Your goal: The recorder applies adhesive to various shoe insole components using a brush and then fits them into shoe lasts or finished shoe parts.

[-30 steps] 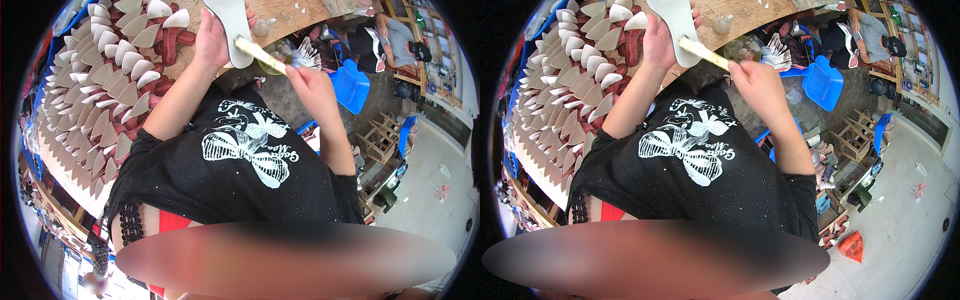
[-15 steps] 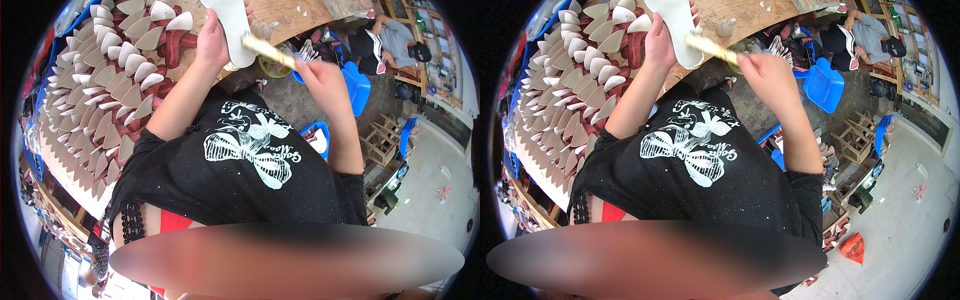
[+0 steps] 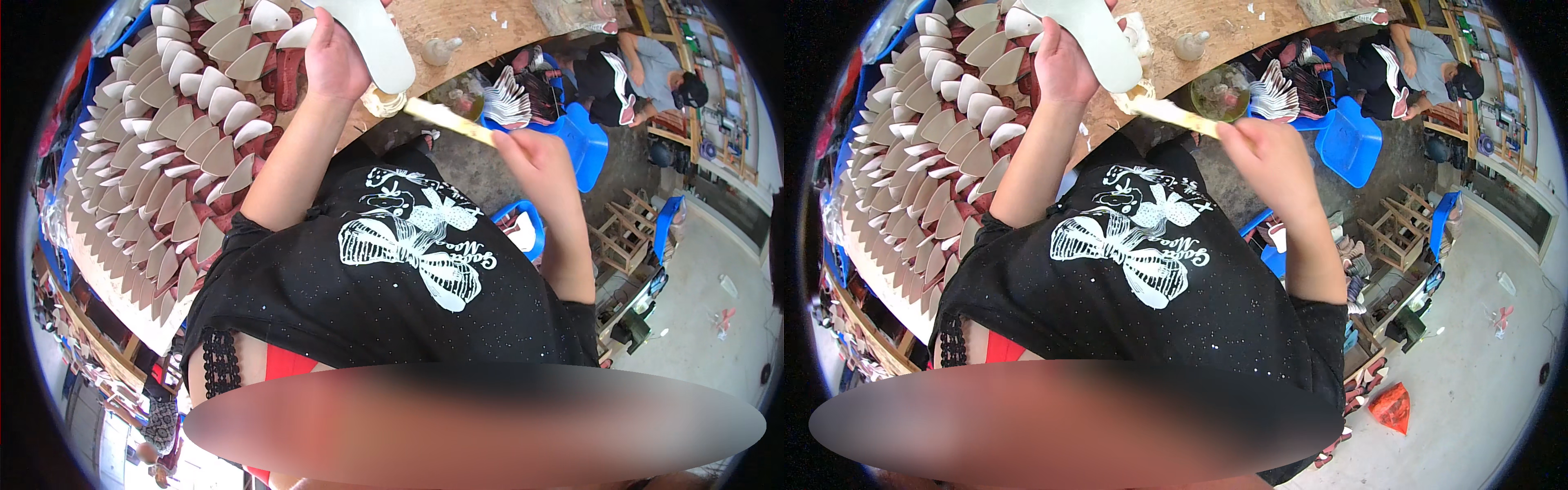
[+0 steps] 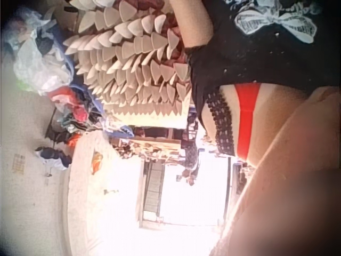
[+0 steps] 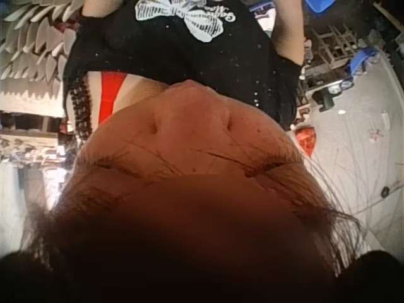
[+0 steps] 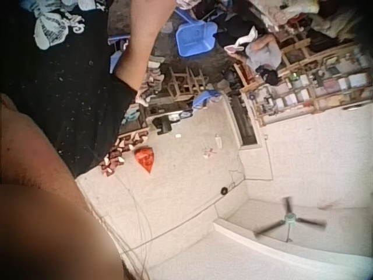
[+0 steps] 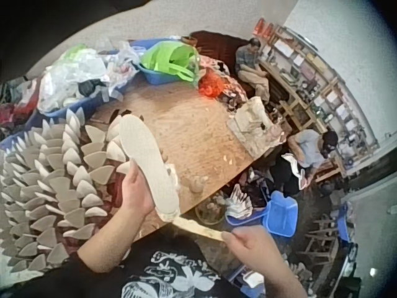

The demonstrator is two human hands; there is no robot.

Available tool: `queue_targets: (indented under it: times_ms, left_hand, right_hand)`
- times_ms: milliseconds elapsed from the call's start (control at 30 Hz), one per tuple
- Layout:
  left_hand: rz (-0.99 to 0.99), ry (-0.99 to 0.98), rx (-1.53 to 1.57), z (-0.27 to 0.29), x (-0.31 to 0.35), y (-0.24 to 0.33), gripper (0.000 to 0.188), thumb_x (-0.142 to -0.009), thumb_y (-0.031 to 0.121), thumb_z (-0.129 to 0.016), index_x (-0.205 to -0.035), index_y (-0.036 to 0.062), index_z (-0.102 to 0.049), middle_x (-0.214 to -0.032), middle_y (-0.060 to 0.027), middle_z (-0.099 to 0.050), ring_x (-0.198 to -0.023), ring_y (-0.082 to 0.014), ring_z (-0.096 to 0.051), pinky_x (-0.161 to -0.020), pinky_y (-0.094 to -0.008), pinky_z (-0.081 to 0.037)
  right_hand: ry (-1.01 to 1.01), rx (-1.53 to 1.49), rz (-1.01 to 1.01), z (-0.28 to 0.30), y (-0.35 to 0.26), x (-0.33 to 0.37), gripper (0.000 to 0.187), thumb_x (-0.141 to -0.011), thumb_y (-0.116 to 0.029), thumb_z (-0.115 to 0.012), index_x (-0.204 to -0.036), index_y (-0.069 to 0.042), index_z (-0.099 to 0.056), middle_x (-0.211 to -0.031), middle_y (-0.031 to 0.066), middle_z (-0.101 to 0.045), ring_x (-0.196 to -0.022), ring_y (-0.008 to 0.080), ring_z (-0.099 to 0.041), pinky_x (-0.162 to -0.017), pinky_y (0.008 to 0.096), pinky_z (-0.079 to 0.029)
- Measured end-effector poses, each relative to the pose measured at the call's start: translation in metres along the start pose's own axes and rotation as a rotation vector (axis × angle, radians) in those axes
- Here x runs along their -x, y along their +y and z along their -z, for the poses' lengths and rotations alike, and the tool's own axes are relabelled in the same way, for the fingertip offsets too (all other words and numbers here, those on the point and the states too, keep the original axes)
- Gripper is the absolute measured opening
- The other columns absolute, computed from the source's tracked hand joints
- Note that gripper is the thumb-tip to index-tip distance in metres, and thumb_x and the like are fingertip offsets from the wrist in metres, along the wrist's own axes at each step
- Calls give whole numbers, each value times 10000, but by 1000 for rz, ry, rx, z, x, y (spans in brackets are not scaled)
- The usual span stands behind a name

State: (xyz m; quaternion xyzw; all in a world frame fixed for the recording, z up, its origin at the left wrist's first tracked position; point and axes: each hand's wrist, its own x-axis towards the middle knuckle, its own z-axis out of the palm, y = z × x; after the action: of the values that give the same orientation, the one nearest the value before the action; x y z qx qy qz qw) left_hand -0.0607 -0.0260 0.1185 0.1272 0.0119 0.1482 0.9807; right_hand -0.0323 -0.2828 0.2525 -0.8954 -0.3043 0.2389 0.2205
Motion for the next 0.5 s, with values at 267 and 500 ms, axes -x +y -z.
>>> queue_targets:
  times_ms: [267, 500]
  left_hand:
    - [-94, 78, -54, -14, -1, 6, 619, -1012, 480, -310, -1445, 39, -338, -1400, -144, -470, -1252, -331, -474, -1091, -496, -338]
    - [-118, 47, -32, -8, 5, 15, 611, -1008, 476, -322, -1431, 37, -364, -1380, -141, -494, -1241, -310, -491, -1083, -508, -347]
  right_hand:
    - [148, -65, 123, -4, -6, -6, 368, -928, -277, -595, -698, 9, -568, -540, 124, -456, -468, 206, -405, -482, 372, -331]
    - [357, -181, -74, 29, -7, 5, 320, -947, -225, -605, -712, -6, -614, -537, -4, -398, -518, 64, -344, -463, 276, -288]
